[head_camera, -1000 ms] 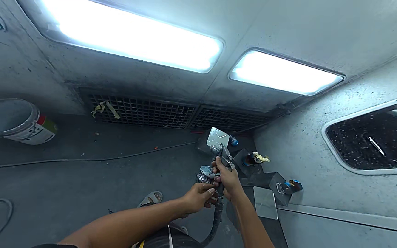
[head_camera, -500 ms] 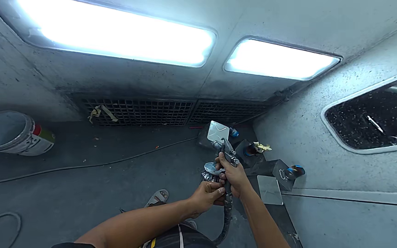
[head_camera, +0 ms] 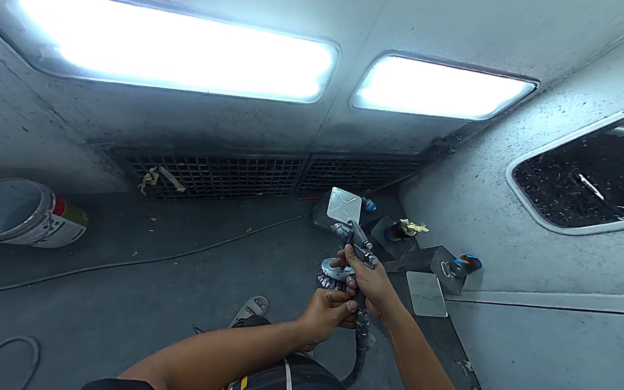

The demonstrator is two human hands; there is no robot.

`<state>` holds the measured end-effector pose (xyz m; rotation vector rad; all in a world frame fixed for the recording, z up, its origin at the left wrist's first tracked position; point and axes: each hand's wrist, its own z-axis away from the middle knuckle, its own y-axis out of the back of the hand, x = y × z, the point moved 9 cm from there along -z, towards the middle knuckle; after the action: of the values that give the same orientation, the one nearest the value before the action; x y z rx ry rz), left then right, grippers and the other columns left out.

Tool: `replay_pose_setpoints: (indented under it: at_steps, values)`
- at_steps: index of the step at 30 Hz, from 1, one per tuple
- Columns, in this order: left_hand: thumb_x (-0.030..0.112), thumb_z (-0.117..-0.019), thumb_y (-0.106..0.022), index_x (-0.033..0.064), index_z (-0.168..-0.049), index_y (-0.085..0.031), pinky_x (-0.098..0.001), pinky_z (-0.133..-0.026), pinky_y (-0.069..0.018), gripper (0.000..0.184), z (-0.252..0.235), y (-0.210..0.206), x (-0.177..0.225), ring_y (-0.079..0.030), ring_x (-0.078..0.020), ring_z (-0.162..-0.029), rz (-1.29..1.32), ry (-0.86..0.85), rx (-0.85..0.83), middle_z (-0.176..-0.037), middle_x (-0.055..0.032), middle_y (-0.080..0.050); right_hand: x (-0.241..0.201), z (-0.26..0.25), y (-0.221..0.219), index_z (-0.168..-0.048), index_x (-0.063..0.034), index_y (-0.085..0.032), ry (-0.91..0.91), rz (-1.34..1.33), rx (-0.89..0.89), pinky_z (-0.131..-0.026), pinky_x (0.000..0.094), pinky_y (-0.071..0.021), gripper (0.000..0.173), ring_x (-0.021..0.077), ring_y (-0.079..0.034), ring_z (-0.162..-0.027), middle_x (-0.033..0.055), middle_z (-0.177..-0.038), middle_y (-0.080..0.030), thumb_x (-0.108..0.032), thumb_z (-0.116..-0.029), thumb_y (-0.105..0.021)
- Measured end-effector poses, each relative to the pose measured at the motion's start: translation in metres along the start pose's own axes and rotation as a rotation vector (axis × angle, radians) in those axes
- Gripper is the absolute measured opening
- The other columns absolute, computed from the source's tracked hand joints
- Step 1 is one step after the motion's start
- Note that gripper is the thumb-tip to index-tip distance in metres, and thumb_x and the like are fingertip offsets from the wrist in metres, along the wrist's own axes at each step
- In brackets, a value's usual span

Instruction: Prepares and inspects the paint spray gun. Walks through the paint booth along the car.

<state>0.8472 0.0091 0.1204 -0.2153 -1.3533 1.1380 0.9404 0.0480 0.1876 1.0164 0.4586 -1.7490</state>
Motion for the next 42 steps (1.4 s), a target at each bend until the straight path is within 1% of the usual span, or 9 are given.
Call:
replay_pose_setpoints:
  at_steps: [5, 17, 21, 27, 29, 32, 34, 38, 42]
  values:
    - [0.011, -0.1054, -0.057, -0.003, -0.124, -0.063, -0.0414, -0.091, -0.0625, 0.024, 0.005, -0.003, 0.001, -0.076, -0.0222, -0.095, 0.015, -0.002, -0.041, -0.107, -0.0116, -0.076, 0.001, 0.0, -0.001, -0.112, -0.0028, -0.067, -0.017, 0.001, 0.007, -0.041, 0.0229, -0.0413, 0.032, 0.0123, -0.049, -0.045, 0.0121, -0.087, -0.072, -0.032, -0.1087, -0.053]
    - [0.009, -0.1013, -0.065, -0.0043, -0.12, -0.065, -0.0414, -0.087, -0.064, 0.023, 0.01, 0.005, 0.0, -0.077, -0.0234, -0.091, 0.02, 0.007, 0.079, -0.103, -0.0128, -0.077, 0.001, 0.001, -0.006, -0.109, -0.0021, -0.067, 0.001, -0.016, 0.001, -0.039, 0.0228, -0.0405, 0.031, 0.0113, -0.045, -0.043, 0.0112, -0.083, -0.068, -0.03, -0.1082, -0.054]
    - [0.011, -0.1048, -0.059, -0.0036, -0.127, -0.062, -0.0422, -0.09, -0.0629, 0.027, 0.012, 0.0, 0.0, -0.076, -0.0235, -0.096, 0.017, 0.023, 0.017, -0.109, -0.0129, -0.075, 0.003, 0.0, -0.006, -0.108, -0.0016, -0.066, -0.003, 0.0, 0.004, -0.039, 0.0226, -0.0391, 0.03, 0.0108, -0.043, -0.043, 0.0099, -0.079, -0.065, -0.03, -0.1079, -0.055]
    - [0.012, -0.1068, -0.055, -0.0044, -0.128, -0.061, -0.0428, -0.091, -0.0626, 0.028, 0.01, -0.001, -0.001, -0.076, -0.0237, -0.096, 0.01, 0.022, -0.016, -0.108, -0.0133, -0.075, 0.004, 0.0, -0.007, -0.098, -0.0019, -0.063, 0.007, 0.007, 0.026, -0.038, 0.0227, -0.0387, 0.033, 0.0104, -0.041, -0.042, 0.0058, -0.066, -0.055, -0.032, -0.1078, -0.055]
    - [0.012, -0.106, -0.057, -0.0043, -0.125, -0.063, -0.0423, -0.09, -0.0629, 0.026, 0.009, 0.001, -0.002, -0.076, -0.0235, -0.094, 0.022, 0.029, 0.003, -0.106, -0.0129, -0.076, 0.004, -0.001, -0.006, -0.1, -0.0023, -0.065, 0.0, 0.019, 0.028, -0.039, 0.0225, -0.0384, 0.033, 0.0103, -0.042, -0.042, 0.0066, -0.068, -0.058, -0.033, -0.1079, -0.055]
    - [0.01, -0.1039, -0.06, -0.0038, -0.121, -0.064, -0.0417, -0.088, -0.0633, 0.022, 0.009, 0.003, -0.004, -0.076, -0.023, -0.091, 0.048, 0.052, 0.042, -0.103, -0.0124, -0.076, 0.006, -0.001, -0.004, -0.112, -0.0041, -0.067, -0.039, 0.025, 0.012, -0.041, 0.0226, -0.0395, 0.033, 0.0109, -0.048, -0.044, 0.01, -0.087, -0.073, -0.034, -0.1087, -0.052]
    - [0.009, -0.1027, -0.062, -0.0038, -0.119, -0.065, -0.0415, -0.087, -0.0633, 0.021, 0.008, 0.006, -0.005, -0.076, -0.0227, -0.089, 0.055, 0.058, 0.058, -0.101, -0.0123, -0.076, 0.007, -0.001, -0.005, -0.115, -0.0047, -0.067, -0.046, 0.022, 0.01, -0.041, 0.0225, -0.0393, 0.034, 0.0111, -0.05, -0.045, 0.0105, -0.094, -0.076, -0.034, -0.1092, -0.051]
    - [0.008, -0.1023, -0.063, -0.0041, -0.118, -0.065, -0.0409, -0.087, -0.0634, 0.02, 0.007, 0.007, -0.007, -0.076, -0.0224, -0.089, 0.06, 0.063, 0.066, -0.1, -0.0123, -0.076, 0.008, -0.002, -0.006, -0.113, -0.0044, -0.067, -0.056, 0.023, 0.014, -0.04, 0.0223, -0.0394, 0.033, 0.0111, -0.049, -0.044, 0.0106, -0.088, -0.074, -0.034, -0.1088, -0.052]
    - [0.009, -0.1027, -0.062, -0.0034, -0.12, -0.065, -0.041, -0.086, -0.0634, 0.021, 0.007, 0.007, -0.008, -0.076, -0.0226, -0.089, 0.062, 0.074, 0.072, -0.101, -0.0121, -0.076, 0.009, -0.005, -0.006, -0.108, -0.0046, -0.066, -0.05, 0.031, 0.022, -0.039, 0.0224, -0.0384, 0.031, 0.0105, -0.043, -0.043, 0.008, -0.076, -0.064, -0.033, -0.1079, -0.054]
